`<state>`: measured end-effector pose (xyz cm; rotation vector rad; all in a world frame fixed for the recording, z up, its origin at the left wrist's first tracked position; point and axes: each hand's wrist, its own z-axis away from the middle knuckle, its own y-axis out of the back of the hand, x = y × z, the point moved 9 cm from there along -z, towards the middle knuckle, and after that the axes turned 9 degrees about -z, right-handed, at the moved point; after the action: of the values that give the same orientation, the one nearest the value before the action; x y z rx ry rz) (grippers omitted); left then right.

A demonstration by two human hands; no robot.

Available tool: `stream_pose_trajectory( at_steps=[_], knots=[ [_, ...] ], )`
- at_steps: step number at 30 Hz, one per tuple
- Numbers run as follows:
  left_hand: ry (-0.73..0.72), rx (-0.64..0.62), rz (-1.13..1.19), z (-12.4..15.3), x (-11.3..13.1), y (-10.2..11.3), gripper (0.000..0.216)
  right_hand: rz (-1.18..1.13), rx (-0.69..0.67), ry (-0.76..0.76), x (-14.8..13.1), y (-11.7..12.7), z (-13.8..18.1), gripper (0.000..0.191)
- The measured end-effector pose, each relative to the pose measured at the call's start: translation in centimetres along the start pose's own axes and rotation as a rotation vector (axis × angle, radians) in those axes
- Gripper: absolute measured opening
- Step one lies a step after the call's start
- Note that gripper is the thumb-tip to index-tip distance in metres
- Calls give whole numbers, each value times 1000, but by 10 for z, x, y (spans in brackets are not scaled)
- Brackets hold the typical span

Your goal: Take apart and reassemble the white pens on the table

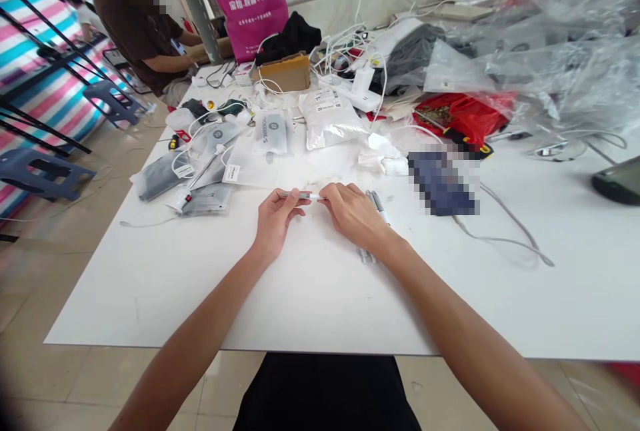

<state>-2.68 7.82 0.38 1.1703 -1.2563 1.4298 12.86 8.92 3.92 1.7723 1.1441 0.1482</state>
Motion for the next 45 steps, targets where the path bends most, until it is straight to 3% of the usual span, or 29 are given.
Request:
stream_pose_trajectory(
  at_steps=[12, 16, 22, 29, 45],
  knots=[
    [-14, 23, -2, 0, -3, 0, 31, 70, 2, 40, -12, 5, -2, 25],
    [-75, -50, -42, 0, 1, -4, 27, 26, 8, -14, -5, 5, 0, 21],
    [-69, -33, -6, 1, -2, -6, 30, 2, -94, -106, 1, -5, 4, 26],
    [10, 53, 126, -4, -1, 7, 43, 69, -68, -97, 0, 4, 1, 33],
    [24, 128, 248, -11, 1, 27, 35, 70, 48, -93, 7, 14, 2, 23]
  ],
)
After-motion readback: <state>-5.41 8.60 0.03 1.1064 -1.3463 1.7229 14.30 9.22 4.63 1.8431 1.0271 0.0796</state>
